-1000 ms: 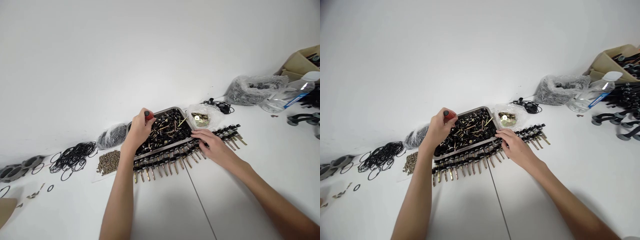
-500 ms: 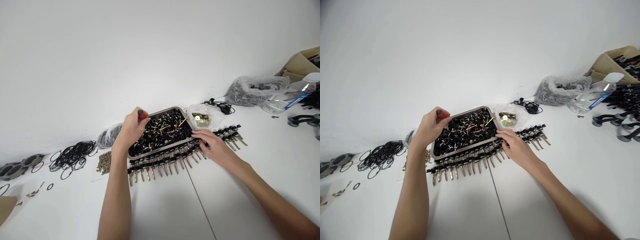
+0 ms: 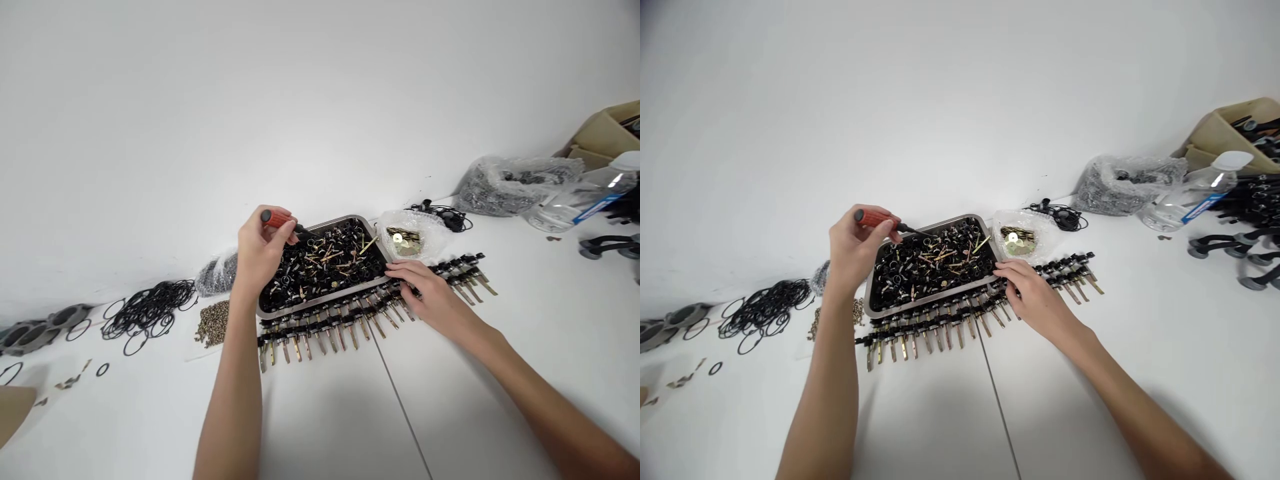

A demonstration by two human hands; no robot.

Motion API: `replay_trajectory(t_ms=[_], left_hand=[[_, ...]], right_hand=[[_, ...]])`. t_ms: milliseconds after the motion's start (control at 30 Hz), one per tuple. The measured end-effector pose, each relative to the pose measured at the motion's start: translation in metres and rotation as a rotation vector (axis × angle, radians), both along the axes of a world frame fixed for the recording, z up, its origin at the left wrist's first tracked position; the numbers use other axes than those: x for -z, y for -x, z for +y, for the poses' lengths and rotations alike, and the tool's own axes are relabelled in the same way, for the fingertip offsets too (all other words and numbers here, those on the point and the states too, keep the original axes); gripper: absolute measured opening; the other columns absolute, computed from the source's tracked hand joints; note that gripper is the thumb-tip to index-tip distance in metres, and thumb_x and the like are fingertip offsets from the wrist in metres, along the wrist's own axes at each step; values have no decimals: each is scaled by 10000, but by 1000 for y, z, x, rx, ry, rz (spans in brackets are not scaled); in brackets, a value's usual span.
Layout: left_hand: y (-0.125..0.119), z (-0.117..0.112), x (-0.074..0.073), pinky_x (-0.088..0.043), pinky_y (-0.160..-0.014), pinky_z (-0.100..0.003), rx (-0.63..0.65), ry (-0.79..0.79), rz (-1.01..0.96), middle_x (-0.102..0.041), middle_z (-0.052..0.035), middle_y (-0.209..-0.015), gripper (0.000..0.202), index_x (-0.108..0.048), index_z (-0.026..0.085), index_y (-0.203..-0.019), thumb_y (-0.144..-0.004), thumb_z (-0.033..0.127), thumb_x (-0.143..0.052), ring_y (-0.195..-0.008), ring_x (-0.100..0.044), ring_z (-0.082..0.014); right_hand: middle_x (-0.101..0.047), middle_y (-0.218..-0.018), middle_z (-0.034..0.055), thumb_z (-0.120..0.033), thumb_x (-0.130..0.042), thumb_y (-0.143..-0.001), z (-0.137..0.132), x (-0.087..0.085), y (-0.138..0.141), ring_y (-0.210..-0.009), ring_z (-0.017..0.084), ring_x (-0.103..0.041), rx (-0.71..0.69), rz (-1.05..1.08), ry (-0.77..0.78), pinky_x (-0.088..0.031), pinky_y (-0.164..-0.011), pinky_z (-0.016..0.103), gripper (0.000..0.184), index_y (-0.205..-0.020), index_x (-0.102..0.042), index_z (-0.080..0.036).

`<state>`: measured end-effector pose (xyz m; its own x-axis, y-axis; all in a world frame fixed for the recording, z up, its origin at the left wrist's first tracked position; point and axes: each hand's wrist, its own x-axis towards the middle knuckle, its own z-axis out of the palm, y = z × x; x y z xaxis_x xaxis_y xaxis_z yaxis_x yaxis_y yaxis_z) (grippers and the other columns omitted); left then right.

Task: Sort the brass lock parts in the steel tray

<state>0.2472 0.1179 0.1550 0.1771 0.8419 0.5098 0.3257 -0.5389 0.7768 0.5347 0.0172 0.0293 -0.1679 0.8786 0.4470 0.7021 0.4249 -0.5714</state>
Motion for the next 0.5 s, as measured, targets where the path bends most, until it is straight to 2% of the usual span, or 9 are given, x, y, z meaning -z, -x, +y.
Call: replay_trajectory(t_ms=[267,500], left_hand=[[-23,14,37,-573,-650,-285,111,106,33,-653,-27,-772,79,-601,174,-923,-874,221,-641,-660,-669,-136],[-30,22,61,-596,-761,-318,152,112,-72,-692,-69,-945,108,-616,170,-961,-888,249,-632,-771,-718,-158]], right_hand=[[-659,-1267,92,-132,-443,-940,0,-5,5,-1243,262,-593,-2,-32,-11,-510,-1078,518,342,-1180,-673,-213],[-660,-1268,93,-138,-447,-943,0,-5,6,-1243,261,-592,-3,-25,-15,-505,-1080,512,334,-1176,-676,-209]])
